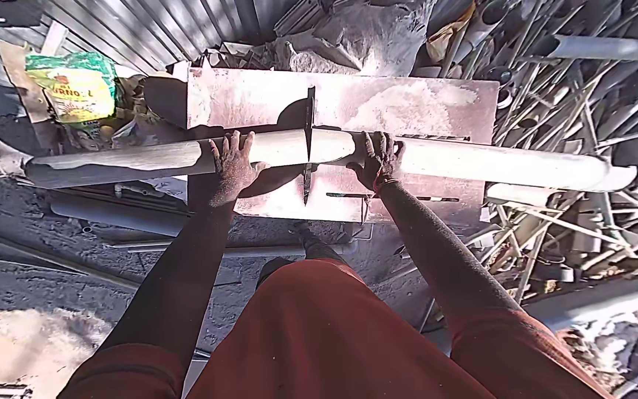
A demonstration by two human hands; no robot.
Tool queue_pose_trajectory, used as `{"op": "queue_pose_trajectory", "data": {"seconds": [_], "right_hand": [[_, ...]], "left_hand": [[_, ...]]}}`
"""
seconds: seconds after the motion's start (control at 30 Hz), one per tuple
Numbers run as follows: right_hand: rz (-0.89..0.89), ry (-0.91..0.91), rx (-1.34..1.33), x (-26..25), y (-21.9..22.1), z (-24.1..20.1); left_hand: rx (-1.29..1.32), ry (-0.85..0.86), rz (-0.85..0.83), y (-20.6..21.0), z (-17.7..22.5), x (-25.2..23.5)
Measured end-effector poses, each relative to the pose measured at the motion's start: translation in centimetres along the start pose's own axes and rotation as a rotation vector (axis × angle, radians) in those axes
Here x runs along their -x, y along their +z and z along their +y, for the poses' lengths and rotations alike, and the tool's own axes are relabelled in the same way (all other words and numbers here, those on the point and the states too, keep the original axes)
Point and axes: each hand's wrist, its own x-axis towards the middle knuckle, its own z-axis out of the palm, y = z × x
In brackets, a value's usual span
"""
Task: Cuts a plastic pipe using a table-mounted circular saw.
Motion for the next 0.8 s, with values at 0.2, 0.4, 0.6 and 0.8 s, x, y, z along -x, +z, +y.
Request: {"op": "queue_pose_trajectory", "data": {"seconds": [0.2, 0.4, 0.6, 0.8], "right_hand": [[-0.108, 0.085, 0.001, -1.3, -1.5, -0.8], [-0.169, 0.223, 0.023, -1.3, -1.6, -2.2], [-0.216, 0.312, 0.068, -1.1, -2.7, -3.6], [-0.281, 0.184, 0.017, -0.1, -2.7, 1.5]], "left_hand": [[-0.090, -0.062, -0.081, -1.5, 0.7, -1.2], [-0.139, -0.165, -0.125, -2.6, 3.0, -0.5], [-0.189, -0.230, -0.134, -2.2, 4.1, 0.6], [-0.099, -0.251, -0.153, 0.1, 1.2, 2.9]]}}
